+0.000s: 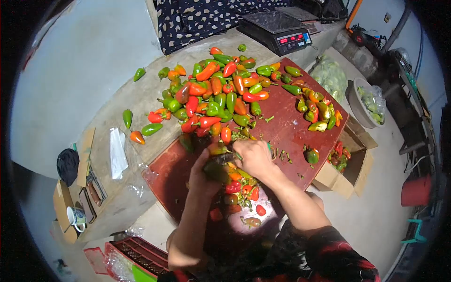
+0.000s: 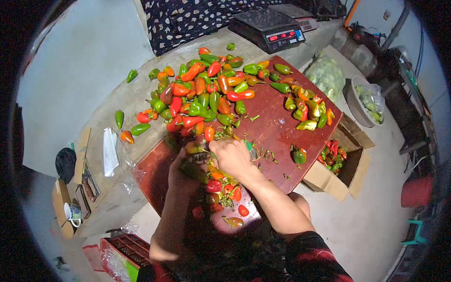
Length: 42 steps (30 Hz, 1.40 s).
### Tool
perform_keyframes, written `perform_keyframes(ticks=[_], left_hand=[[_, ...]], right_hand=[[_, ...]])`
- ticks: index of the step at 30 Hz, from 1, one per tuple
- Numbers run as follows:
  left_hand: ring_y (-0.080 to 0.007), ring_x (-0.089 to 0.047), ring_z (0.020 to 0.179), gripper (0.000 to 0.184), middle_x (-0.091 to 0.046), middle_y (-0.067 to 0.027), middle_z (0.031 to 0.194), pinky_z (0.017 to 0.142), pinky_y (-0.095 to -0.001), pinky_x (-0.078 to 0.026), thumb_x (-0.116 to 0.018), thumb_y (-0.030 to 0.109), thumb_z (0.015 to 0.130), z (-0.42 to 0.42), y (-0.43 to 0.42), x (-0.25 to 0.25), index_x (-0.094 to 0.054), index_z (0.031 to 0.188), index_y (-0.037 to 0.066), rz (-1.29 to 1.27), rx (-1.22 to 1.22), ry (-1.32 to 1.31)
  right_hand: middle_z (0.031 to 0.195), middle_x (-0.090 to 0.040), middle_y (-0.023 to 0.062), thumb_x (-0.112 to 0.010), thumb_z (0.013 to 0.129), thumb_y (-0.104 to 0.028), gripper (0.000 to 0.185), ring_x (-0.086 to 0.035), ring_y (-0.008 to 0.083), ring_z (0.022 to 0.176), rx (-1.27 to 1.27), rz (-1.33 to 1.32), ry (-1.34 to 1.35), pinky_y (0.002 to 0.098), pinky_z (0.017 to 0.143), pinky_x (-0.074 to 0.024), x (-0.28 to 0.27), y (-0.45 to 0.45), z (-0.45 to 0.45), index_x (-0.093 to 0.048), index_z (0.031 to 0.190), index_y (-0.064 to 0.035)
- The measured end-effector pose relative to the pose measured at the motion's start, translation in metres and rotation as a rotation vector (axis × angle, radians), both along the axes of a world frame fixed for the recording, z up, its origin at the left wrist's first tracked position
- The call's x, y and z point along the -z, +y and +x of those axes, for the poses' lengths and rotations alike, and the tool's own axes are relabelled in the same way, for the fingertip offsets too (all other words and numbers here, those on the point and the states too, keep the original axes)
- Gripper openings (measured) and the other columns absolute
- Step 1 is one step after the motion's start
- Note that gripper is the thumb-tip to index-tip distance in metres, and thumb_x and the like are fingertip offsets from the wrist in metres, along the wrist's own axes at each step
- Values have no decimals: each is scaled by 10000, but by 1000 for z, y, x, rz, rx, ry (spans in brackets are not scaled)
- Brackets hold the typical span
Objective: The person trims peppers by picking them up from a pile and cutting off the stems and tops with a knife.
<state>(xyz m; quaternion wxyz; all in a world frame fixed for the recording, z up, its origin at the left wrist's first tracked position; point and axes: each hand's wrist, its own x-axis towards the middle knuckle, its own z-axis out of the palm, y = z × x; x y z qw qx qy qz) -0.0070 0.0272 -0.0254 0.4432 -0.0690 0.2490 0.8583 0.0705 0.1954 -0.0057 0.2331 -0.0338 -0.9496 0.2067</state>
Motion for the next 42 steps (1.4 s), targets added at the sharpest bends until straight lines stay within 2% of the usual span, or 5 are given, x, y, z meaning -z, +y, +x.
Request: perform_keyframes(ticks=[4, 14, 22, 38, 42], left_hand=[[-212, -622, 837, 336, -605, -77, 942, 708, -370, -530, -455, 340, 1032, 11, 9, 3, -576, 1146, 48, 118, 58, -99], [-149, -633, 946, 319, -661, -77, 1022, 859, -305, -504, -648, 31, 902, 10, 5, -27, -557, 1202, -28, -728, -57, 1732], [-106, -614, 751, 221, -666, -71, 919, 676, -239, -487, -458, 161, 1036, 5, 1, -37, -590, 1111, 1, -383, 117, 683], [-84, -589, 747, 137, -652, -35, 915, 687, -247, -484, -516, 66, 976, 11, -5, -39, -604, 1064, 7, -326, 258, 888], [-96, -591, 717, 178, -651, -73, 915, 669, -256, -493, -502, 131, 986, 16, -9, -51, -574, 1091, 6, -211, 284, 787]], right_hand=[[665, -591, 133, -701, 698, -130, 188, -617, 366, 623, -53, 13, 66, 469, 555, -494, 5, -2, -1, -534, 762, -72], [677, -612, 173, -698, 684, -102, 172, -631, 403, 653, 4, -243, 61, 474, 576, -497, 7, 0, -1, -559, 763, -40], [642, -626, 157, -729, 703, -161, 184, -647, 372, 619, 156, -65, 34, 465, 574, -518, -7, 20, 1, -583, 740, -55], [633, -612, 96, -643, 729, -204, 117, -655, 315, 591, -58, 252, -98, 458, 514, -510, -17, 7, -1, -579, 729, -106], [634, -633, 161, -625, 775, -151, 55, -656, 367, 595, 356, 237, -93, 494, 546, -525, 0, 69, -6, -626, 778, -96]])
